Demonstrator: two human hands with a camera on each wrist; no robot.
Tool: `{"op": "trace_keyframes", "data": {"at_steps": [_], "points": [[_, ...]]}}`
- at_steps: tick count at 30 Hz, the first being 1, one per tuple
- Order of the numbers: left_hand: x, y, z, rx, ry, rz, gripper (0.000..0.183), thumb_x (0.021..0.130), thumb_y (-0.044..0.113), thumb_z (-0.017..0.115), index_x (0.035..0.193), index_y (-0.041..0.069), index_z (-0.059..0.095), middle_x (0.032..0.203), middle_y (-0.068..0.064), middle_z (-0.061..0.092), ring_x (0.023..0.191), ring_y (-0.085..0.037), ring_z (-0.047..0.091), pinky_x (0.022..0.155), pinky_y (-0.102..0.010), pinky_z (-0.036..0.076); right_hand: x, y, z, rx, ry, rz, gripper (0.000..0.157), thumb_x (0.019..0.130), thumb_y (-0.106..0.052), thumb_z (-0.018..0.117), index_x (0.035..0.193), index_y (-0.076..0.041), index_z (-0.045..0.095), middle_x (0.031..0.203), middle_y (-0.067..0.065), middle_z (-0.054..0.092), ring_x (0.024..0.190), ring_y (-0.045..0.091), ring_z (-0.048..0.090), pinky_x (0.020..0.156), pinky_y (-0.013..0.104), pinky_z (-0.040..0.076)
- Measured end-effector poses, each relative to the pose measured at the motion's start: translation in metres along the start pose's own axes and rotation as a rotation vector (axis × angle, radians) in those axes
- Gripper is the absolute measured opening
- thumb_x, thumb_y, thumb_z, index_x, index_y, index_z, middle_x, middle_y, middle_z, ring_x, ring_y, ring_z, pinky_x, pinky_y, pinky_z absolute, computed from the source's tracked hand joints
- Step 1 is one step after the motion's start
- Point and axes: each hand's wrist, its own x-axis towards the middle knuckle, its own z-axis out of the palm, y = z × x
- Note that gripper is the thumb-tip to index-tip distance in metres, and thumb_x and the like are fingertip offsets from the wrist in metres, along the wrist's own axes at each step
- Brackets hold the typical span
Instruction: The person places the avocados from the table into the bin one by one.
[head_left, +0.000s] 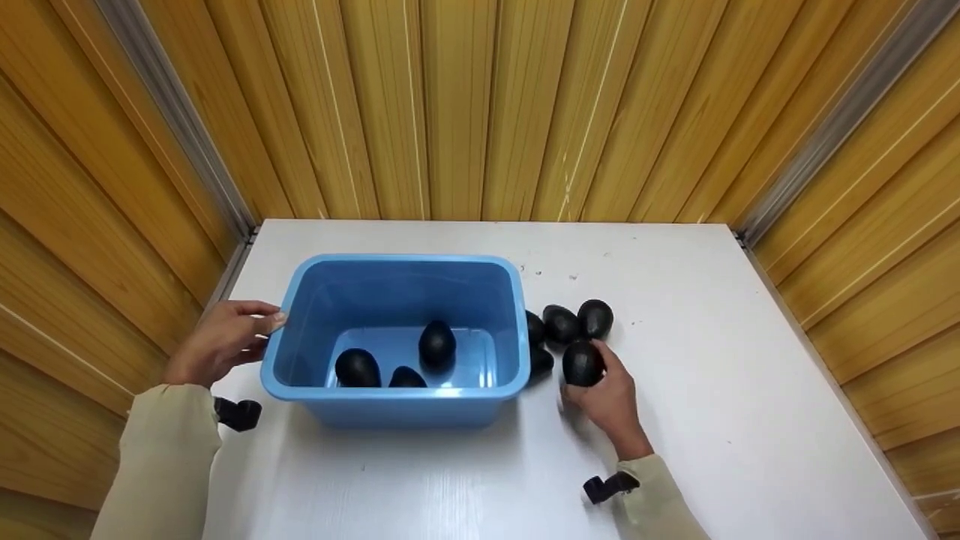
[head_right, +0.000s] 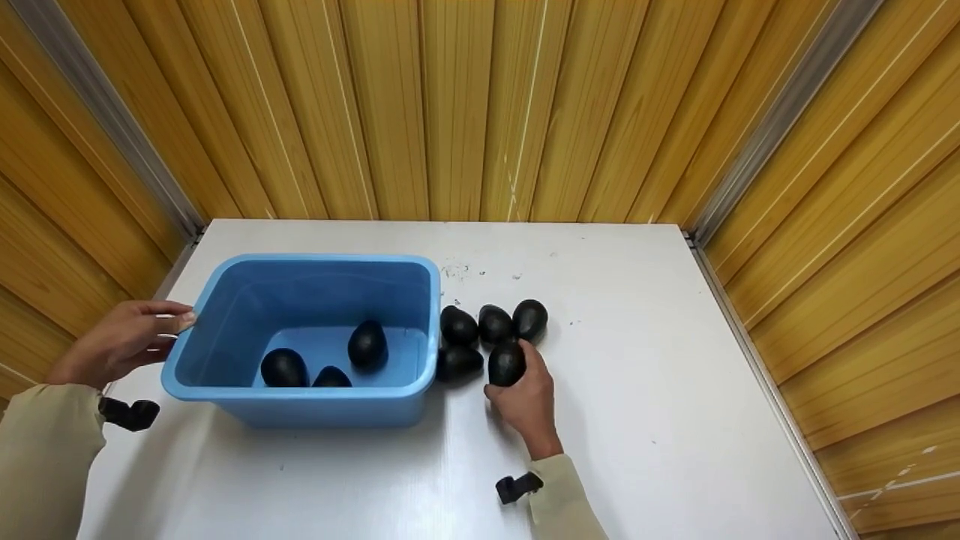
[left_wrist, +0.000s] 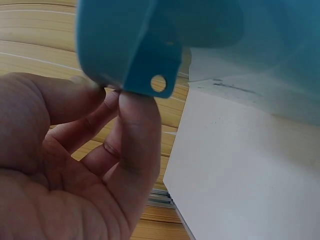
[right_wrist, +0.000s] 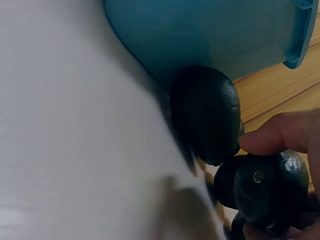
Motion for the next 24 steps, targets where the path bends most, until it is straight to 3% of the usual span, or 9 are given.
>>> {"op": "trace_keyframes", "data": {"at_steps": [4,24], "points": [[0.000,-0.001,0.000,0.000,0.004,0.012,0.058,0.107,0.036,0.058,0.151,-0.001,0.049,0.135,-0.021,0.064,0.100,-0.022,0.073,0.109,-0.057,0.052,-0.002,-0.010,-0.005,-0.010,-0.003,-0.017,0.091,0.068,-0.009,0.090,0.150,-0.002,0.051,0.149,0.026,0.058,0.139,0.043,0.054,0.117,0.055,0.043],[-0.002,0.002,0.001,0.001,0.010,-0.006,0.065,0.104,0.042,0.062,0.153,0.002,0.047,0.144,-0.024,0.057,0.103,-0.024,0.072,0.110,-0.054,0.053,-0.011,-0.063,-0.037,0.105,-0.094,-0.006,0.094,0.069,-0.006,0.092,0.154,-0.008,0.050,0.154,0.023,0.053,0.136,0.038,0.058,0.109,0.050,0.052]]}}
